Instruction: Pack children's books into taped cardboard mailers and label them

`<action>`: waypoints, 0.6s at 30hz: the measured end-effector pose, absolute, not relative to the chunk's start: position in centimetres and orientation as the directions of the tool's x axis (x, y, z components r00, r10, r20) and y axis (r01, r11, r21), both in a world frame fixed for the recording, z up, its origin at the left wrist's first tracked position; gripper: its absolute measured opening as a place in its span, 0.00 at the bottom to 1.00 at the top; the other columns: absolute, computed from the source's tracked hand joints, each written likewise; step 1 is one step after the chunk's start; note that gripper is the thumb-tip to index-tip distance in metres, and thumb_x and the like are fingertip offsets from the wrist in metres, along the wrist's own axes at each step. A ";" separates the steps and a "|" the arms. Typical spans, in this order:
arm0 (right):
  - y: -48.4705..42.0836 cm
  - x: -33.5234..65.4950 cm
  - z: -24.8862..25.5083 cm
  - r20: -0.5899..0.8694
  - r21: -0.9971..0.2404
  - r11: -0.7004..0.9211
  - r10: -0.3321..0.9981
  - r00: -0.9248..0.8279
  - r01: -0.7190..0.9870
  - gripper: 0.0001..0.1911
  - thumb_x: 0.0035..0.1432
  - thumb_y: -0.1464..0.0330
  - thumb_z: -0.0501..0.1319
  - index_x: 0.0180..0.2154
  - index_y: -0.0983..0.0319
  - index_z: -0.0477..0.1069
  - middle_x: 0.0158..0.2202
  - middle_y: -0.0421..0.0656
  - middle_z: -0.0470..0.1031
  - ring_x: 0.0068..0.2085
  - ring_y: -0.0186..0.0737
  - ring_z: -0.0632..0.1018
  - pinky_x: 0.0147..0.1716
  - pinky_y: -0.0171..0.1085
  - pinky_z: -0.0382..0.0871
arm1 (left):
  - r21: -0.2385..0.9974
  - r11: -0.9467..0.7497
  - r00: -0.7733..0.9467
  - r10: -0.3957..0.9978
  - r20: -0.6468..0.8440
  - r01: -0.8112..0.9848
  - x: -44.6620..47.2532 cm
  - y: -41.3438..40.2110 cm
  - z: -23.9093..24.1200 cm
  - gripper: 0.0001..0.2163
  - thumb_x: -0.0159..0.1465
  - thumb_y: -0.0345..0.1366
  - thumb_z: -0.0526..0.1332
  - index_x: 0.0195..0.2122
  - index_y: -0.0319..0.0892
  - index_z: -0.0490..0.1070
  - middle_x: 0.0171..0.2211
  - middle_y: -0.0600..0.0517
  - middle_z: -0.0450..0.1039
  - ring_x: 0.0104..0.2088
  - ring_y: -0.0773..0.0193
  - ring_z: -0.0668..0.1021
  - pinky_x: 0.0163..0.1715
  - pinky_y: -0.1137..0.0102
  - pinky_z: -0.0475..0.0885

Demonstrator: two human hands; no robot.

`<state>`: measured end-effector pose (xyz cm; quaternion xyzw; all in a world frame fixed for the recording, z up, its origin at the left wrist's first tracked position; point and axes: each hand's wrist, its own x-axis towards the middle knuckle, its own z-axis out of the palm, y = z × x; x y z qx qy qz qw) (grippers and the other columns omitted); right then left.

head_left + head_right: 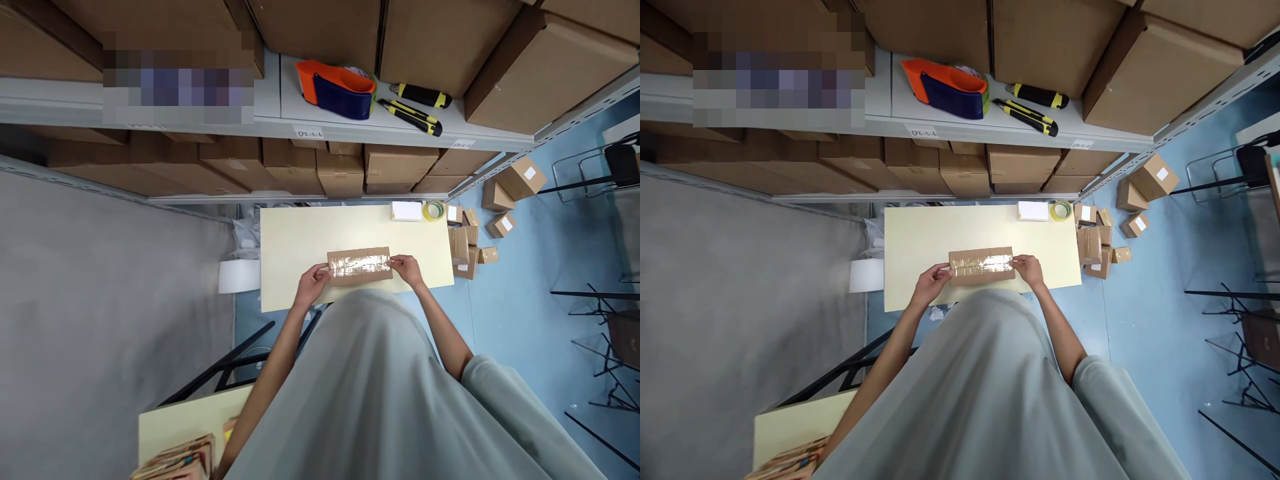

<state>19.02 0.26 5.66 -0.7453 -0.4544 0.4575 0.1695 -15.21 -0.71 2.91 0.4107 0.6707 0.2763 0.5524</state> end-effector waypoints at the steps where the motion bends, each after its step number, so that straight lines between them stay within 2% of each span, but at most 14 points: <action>1: 0.1 19.0 5.6 -0.527 -0.673 -0.531 0.833 0.169 0.515 0.13 0.58 0.57 0.72 0.41 0.58 0.86 0.36 0.43 0.87 0.39 0.46 0.85 0.43 0.41 0.78 | 0.826 0.511 -0.052 0.856 -0.514 0.239 -15.2 -0.8 2.9 0.30 0.53 0.60 0.73 0.49 0.41 0.81 0.36 0.47 0.85 0.39 0.54 0.85 0.47 0.59 0.81; 5: -0.3 18.9 5.5 -0.506 -0.691 -0.523 0.843 0.183 0.499 0.13 0.58 0.57 0.72 0.40 0.57 0.86 0.42 0.44 0.88 0.39 0.45 0.85 0.44 0.41 0.79 | 0.831 0.508 -0.076 0.860 -0.505 0.225 -15.0 -1.2 2.9 0.29 0.54 0.60 0.73 0.47 0.42 0.81 0.43 0.44 0.85 0.45 0.52 0.85 0.51 0.57 0.81; 8: -0.5 18.8 5.4 -0.488 -0.707 -0.505 0.855 0.175 0.495 0.12 0.59 0.57 0.72 0.40 0.56 0.86 0.44 0.44 0.88 0.39 0.45 0.85 0.45 0.42 0.80 | 0.831 0.505 -0.080 0.861 -0.502 0.232 -14.8 -1.2 2.9 0.28 0.55 0.59 0.72 0.47 0.43 0.81 0.44 0.43 0.85 0.47 0.51 0.85 0.52 0.56 0.81; 15: -1.3 18.5 5.6 -0.483 -0.729 -0.496 0.861 0.158 0.472 0.13 0.63 0.57 0.69 0.45 0.57 0.84 0.41 0.43 0.88 0.39 0.44 0.85 0.47 0.41 0.79 | 0.819 0.508 -0.109 0.860 -0.499 0.265 -14.8 -1.8 2.6 0.25 0.58 0.54 0.71 0.51 0.42 0.80 0.47 0.42 0.85 0.49 0.51 0.85 0.56 0.56 0.79; 18: -2.1 18.5 5.4 -0.490 -0.757 -0.495 0.862 0.130 0.427 0.17 0.65 0.56 0.66 0.50 0.57 0.82 0.40 0.42 0.86 0.38 0.42 0.84 0.46 0.41 0.80 | 0.804 0.524 -0.150 0.852 -0.502 0.282 -14.3 -2.6 2.5 0.24 0.61 0.53 0.69 0.54 0.42 0.79 0.49 0.42 0.85 0.48 0.52 0.85 0.55 0.57 0.79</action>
